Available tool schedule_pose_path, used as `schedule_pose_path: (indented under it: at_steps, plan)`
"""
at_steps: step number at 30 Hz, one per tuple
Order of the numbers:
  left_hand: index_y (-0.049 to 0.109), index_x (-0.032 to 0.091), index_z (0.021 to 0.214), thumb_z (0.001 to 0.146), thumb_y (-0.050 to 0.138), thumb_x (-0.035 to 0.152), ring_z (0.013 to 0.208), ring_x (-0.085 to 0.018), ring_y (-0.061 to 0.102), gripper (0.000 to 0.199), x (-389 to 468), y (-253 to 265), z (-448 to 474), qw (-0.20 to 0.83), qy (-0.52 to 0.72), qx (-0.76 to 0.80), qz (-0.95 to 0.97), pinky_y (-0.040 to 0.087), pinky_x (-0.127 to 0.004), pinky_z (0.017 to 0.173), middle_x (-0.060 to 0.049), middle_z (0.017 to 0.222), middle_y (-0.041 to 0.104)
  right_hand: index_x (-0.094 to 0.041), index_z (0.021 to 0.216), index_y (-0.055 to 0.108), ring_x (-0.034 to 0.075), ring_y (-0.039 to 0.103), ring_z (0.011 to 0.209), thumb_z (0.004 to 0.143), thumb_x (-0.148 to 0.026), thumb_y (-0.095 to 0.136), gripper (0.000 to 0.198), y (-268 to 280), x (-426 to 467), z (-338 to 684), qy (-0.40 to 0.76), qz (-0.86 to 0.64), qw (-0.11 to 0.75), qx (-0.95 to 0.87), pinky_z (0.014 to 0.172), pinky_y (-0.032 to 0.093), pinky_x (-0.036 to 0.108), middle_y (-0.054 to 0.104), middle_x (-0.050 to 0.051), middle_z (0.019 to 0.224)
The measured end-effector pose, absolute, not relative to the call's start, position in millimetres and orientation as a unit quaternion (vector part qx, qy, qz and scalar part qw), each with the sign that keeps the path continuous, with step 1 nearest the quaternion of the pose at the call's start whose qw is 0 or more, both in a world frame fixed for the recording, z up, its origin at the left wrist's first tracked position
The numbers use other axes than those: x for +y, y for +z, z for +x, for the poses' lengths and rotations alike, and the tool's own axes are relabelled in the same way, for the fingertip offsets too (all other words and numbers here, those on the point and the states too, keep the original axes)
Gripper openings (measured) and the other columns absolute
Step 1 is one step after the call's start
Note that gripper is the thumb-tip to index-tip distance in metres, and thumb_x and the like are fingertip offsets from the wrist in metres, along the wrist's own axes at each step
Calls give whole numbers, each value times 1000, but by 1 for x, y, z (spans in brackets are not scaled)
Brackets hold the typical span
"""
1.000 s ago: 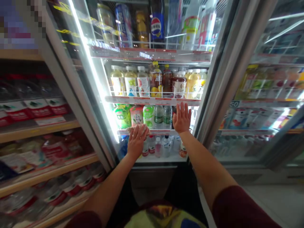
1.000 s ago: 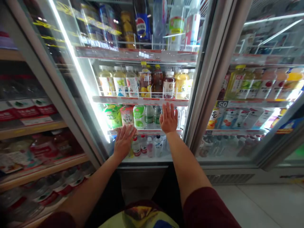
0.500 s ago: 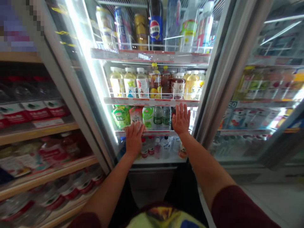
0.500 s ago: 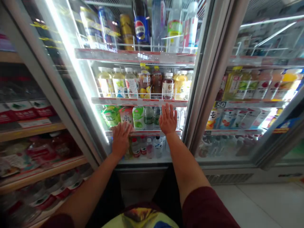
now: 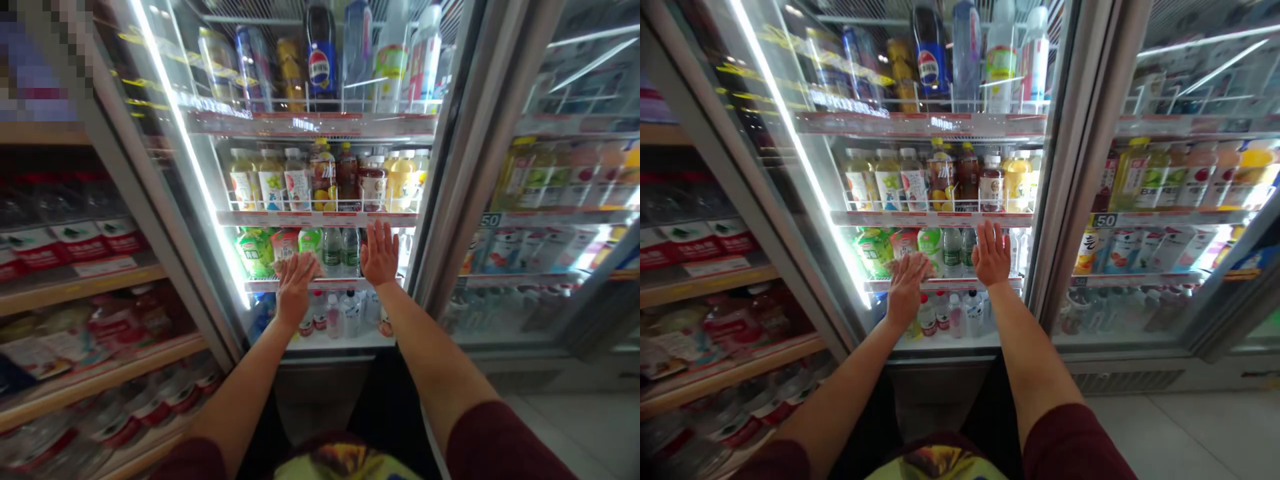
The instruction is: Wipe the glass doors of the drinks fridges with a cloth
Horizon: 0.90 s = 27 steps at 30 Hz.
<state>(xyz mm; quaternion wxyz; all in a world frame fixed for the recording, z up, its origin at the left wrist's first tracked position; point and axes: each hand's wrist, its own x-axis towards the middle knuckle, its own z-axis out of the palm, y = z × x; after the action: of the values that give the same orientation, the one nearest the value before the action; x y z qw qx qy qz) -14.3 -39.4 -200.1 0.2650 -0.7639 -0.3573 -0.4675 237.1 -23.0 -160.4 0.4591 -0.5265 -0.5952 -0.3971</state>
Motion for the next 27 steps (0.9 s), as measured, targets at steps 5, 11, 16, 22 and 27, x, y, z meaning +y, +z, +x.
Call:
schedule_pose_path:
  at_steps: [5,11,16,22,27]
  plan:
    - [51,18,150,100,36,5,160,-23,16,54,-27,-136,-15,252,-580,-337,-697,24,-49,132,-8,164,39,-16,152,51,26,35,155,105,-35,36,53,-160,-23,237,-443,-513,459,-575,128,25,51,48,14,159]
    - [61,26,142,102,42,11,154,-23,35,47,-39,-190,4,251,-531,-309,-748,33,-48,128,-6,152,55,-16,152,51,25,34,156,106,-35,35,53,-159,-23,236,-440,-516,459,-574,129,22,49,49,14,159]
    - [67,28,134,103,44,14,151,-21,39,41,-23,-168,-7,258,-576,-300,-715,35,-45,128,-4,147,60,-16,153,50,25,35,155,105,-35,35,53,-160,-23,236,-449,-516,452,-572,128,25,50,48,14,159]
    - [55,20,147,102,38,11,158,-24,23,49,-19,-136,-2,237,-611,-324,-682,22,-52,132,-8,163,41,-17,156,45,26,30,157,106,-36,33,55,-160,-23,237,-409,-524,459,-590,129,21,51,45,14,161]
    - [44,23,157,96,41,5,160,-26,15,64,-39,-202,21,227,-505,-333,-763,21,-53,131,-8,164,40,-17,153,50,25,33,156,106,-36,34,53,-160,-23,236,-429,-523,456,-579,129,22,50,47,14,160]
